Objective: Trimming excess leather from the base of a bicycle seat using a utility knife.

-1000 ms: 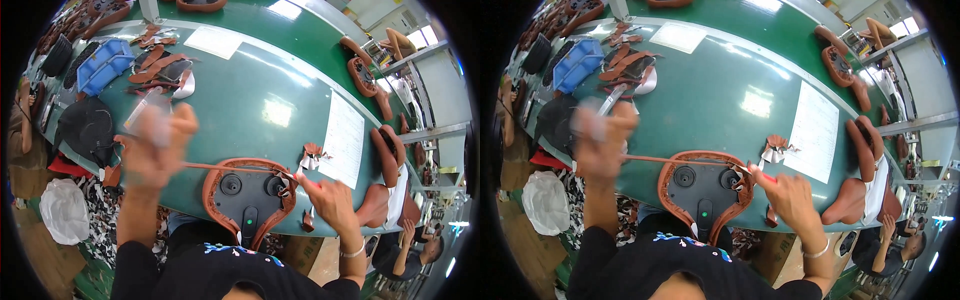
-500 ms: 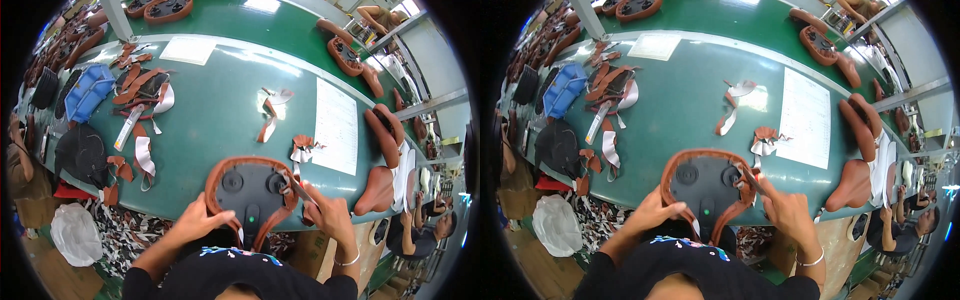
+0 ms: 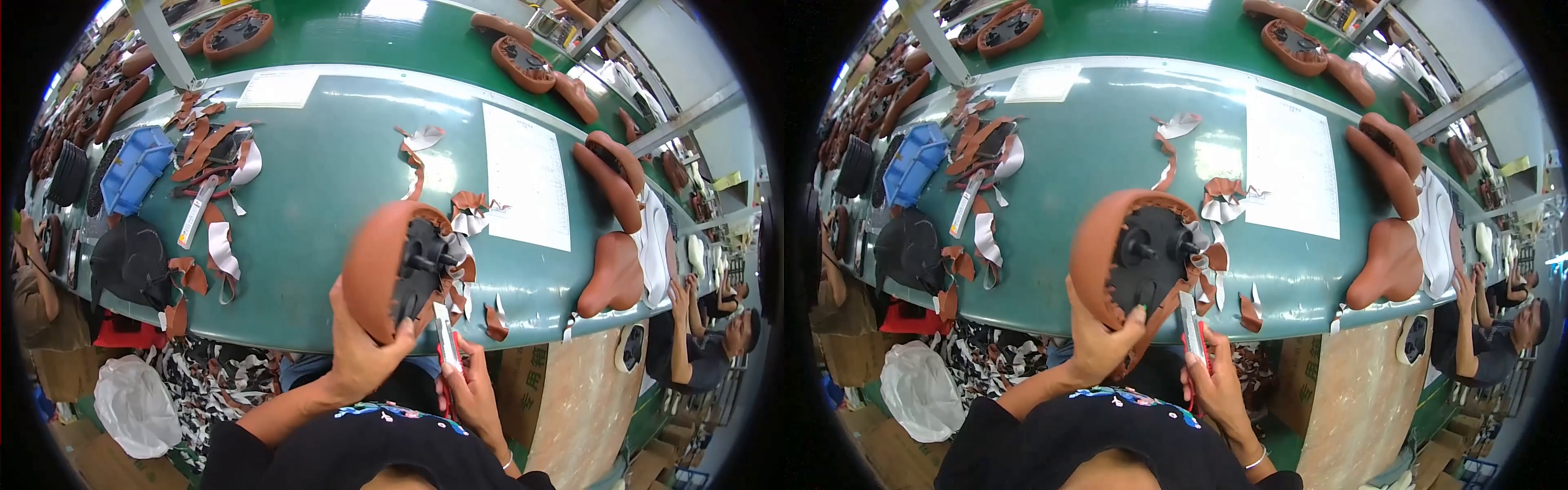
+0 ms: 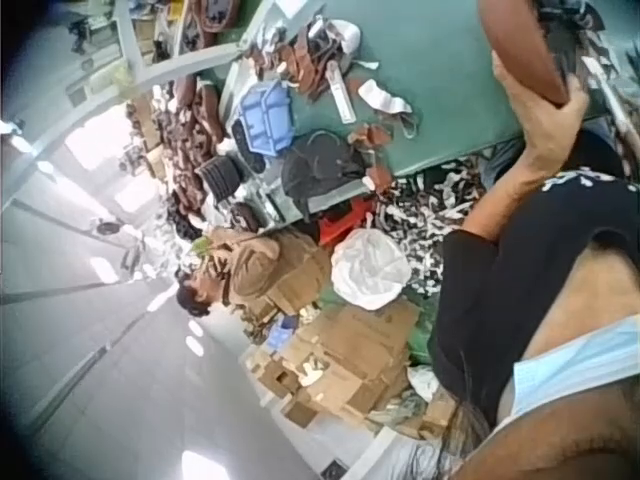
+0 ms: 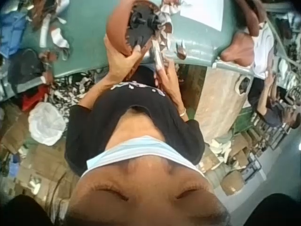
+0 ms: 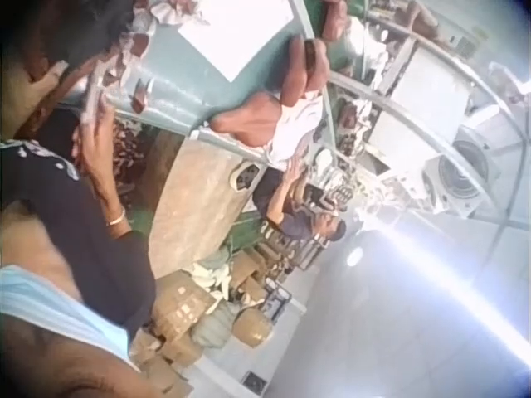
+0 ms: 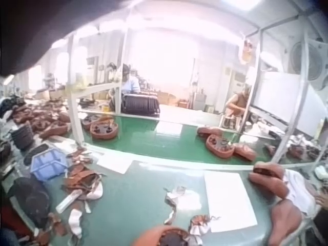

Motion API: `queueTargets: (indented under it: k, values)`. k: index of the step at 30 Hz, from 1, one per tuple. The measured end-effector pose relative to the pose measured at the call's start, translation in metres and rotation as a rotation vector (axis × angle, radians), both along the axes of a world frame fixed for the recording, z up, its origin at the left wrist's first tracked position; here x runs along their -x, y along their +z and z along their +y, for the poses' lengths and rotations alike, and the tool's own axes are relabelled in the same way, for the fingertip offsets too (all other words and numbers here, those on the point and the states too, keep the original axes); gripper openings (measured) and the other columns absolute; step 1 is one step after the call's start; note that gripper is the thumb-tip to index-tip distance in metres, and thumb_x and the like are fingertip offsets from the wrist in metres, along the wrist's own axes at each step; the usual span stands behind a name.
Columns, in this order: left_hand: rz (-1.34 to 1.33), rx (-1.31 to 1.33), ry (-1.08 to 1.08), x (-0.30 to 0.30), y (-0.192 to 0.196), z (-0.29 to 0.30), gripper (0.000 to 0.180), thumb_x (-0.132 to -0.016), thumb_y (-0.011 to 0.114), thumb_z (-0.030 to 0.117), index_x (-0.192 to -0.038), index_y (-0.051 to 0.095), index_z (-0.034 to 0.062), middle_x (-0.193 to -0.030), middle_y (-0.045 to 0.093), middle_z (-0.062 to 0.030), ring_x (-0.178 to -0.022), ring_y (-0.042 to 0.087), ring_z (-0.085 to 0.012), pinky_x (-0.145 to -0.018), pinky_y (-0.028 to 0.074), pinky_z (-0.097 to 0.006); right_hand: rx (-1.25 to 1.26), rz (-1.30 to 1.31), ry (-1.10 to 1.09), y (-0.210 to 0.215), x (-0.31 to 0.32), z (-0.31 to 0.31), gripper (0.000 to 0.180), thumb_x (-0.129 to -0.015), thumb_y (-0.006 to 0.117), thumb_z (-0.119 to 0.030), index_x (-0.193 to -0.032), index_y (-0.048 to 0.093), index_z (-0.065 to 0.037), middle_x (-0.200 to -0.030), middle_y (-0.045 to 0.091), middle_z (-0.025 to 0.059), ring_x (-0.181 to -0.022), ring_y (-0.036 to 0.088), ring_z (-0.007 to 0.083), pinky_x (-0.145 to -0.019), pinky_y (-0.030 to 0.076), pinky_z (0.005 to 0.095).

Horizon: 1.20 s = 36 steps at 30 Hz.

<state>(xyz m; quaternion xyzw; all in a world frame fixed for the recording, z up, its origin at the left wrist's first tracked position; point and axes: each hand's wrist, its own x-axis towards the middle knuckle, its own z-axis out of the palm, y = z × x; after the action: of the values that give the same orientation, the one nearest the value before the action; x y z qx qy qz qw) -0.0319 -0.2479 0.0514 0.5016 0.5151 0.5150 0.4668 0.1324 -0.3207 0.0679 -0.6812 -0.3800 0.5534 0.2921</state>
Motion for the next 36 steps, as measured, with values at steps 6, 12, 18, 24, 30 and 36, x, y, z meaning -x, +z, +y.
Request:
queueTargets:
  k: [6, 12, 18, 24, 30, 36]
  values:
    - [0.056, 0.119, 0.022, 0.03, 0.0, 0.005, 0.059, -0.073, 0.068, 0.007, -0.12, 0.036, -0.005, -0.089, 0.059, -0.0125, -0.075, 0.059, -0.0176, -0.072, 0.048, -0.032, -0.694, -0.301, -0.018, -0.019, -0.008, 0.087, 0.069, -0.08, 0.065, -0.005, -0.139, 0.029, -0.003, -0.122, 0.051, 0.0175, -0.101, 0.059, 0.0229, -0.078, 0.049, 0.0311]
    - [-0.268, 0.449, -0.185, 0.101, 0.008, 0.035, 0.051, -0.072, 0.065, 0.01, -0.118, 0.048, -0.0005, -0.085, 0.055, -0.0029, -0.07, 0.054, -0.0117, -0.065, 0.046, -0.025, -0.728, -0.806, -0.418, -0.022, -0.094, 0.169, 0.043, -0.081, 0.061, -0.008, -0.12, 0.046, -0.001, -0.096, 0.064, 0.0211, -0.082, 0.064, 0.0353, -0.073, 0.05, 0.0406]
    - [-0.769, 0.0, -0.066, 0.087, 0.037, 0.153, 0.049, -0.093, 0.048, 0.045, -0.121, 0.049, 0.0046, -0.117, 0.055, -0.0081, -0.108, 0.052, -0.0189, -0.101, 0.036, -0.033, -0.575, -0.336, 0.14, -0.02, -0.098, 0.214, 0.035, -0.077, 0.068, -0.014, -0.107, 0.056, -0.001, -0.083, 0.061, 0.008, -0.069, 0.058, 0.0179, -0.061, 0.047, 0.0294]
    - [0.632, -0.302, -0.088, 0.009, -0.074, 0.263, 0.045, -0.091, 0.049, 0.045, -0.122, 0.056, 0.0134, -0.134, 0.047, -0.0114, -0.13, 0.038, -0.0253, -0.106, 0.023, -0.044, -0.769, -0.031, -0.332, -0.034, -0.132, 0.394, 0.036, -0.077, 0.064, -0.014, -0.109, 0.059, 0.0, -0.078, 0.058, 0.0024, -0.063, 0.054, 0.0101, -0.057, 0.045, 0.0233]
    - [0.996, -0.432, -0.156, -0.018, -0.059, 0.253, 0.037, -0.088, 0.053, 0.041, -0.116, 0.06, 0.0184, -0.134, 0.046, -0.01, -0.131, 0.035, -0.0247, -0.105, 0.021, -0.048, -0.661, -0.094, -0.447, -0.062, -0.204, 0.527, 0.035, -0.073, 0.067, -0.023, -0.103, 0.061, -0.007, -0.086, 0.061, 0.005, -0.068, 0.061, 0.0164, -0.061, 0.049, 0.0291]
    - [0.921, -0.394, -0.171, -0.019, -0.052, 0.253, 0.035, -0.088, 0.054, 0.039, -0.113, 0.061, 0.0156, -0.132, 0.049, -0.0092, -0.129, 0.037, -0.0246, -0.104, 0.021, -0.047, -0.677, -0.213, -0.587, -0.067, -0.188, 0.529, 0.027, -0.072, 0.069, -0.021, -0.093, 0.063, -0.006, -0.081, 0.059, 0.0035, -0.058, 0.057, 0.016, -0.06, 0.051, 0.0282]
